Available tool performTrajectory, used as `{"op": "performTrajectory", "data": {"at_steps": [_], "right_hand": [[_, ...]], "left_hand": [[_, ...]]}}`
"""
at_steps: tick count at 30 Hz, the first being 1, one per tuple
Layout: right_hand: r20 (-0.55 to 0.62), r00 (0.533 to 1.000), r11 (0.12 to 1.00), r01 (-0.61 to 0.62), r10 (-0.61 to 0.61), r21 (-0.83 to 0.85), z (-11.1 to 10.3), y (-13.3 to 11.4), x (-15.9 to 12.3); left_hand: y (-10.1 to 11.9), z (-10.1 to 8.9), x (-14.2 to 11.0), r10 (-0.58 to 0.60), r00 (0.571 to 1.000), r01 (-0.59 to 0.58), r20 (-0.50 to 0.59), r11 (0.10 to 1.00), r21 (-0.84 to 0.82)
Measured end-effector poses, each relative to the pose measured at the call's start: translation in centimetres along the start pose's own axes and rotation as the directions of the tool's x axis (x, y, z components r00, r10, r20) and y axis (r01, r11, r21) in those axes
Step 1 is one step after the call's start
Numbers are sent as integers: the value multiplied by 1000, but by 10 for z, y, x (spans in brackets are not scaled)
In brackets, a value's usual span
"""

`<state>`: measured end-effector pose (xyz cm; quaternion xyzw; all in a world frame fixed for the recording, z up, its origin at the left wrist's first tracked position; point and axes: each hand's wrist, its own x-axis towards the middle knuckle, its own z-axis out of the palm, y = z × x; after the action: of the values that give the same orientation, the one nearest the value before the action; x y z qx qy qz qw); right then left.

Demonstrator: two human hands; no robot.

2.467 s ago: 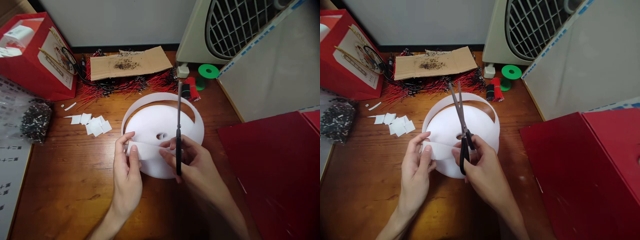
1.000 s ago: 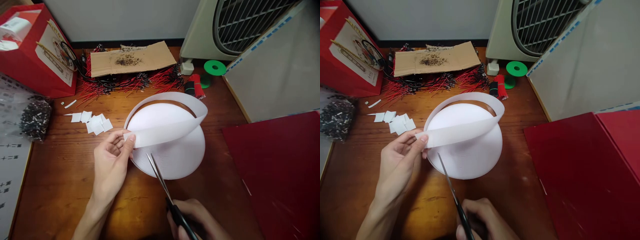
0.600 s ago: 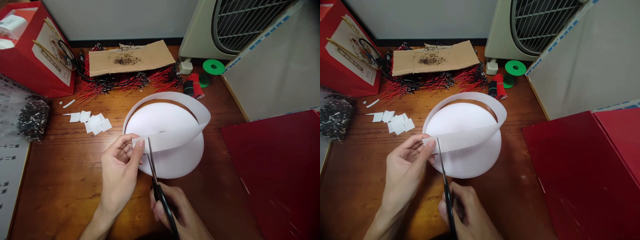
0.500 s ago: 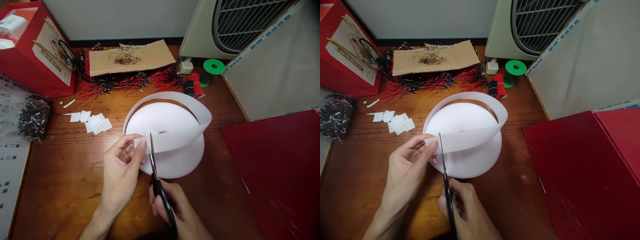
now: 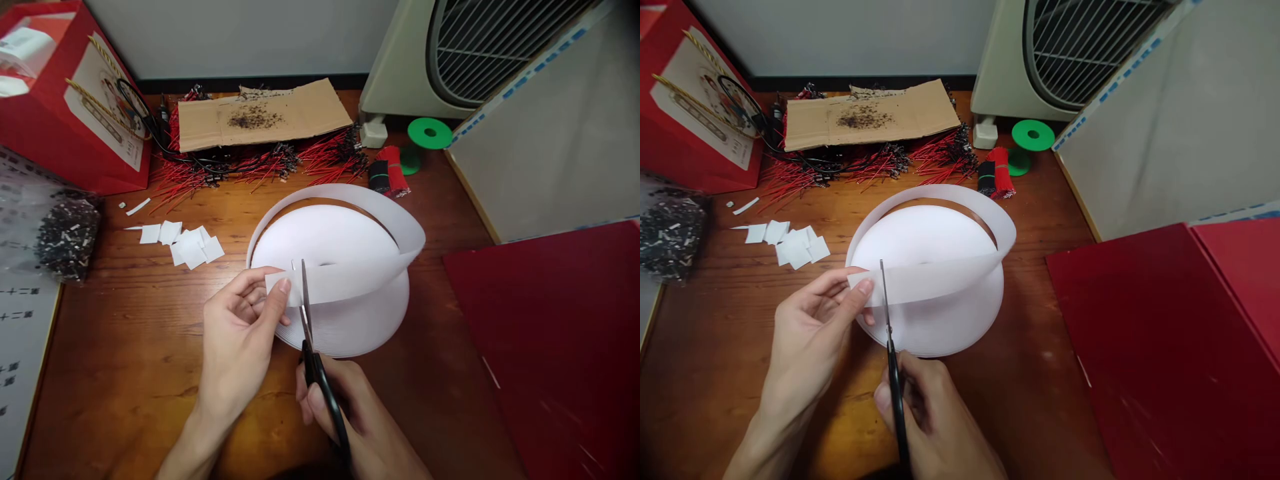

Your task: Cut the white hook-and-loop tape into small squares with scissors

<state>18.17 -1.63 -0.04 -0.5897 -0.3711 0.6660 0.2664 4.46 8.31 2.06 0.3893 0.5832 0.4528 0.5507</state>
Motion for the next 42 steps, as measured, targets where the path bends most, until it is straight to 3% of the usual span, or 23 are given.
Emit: {"op": "performTrajectory", "data": {"at_steps": [13,22,28,39,42], "right_hand": [[30,996,989,83,-80,-123,-3,6,3],[-30,996,989,82,-86,-124,4,9,1],[56,991,989,125,-121,-75,4,3,6],[20,983,980,182,-181,-75,5,3,8],[55,983,982,179,-176,-59,5,3,10]], "left_hand": [[2,3,-1,41,999,-40,-34,999,34],[4,2,2,16,999,-13,-46,998,69],[5,0,1,39,999,-37,-18,994,105],[1,-5,1,31,999,-32,14,998,56],[1,-6,2,16,1000,-17,21,998,57]]}}
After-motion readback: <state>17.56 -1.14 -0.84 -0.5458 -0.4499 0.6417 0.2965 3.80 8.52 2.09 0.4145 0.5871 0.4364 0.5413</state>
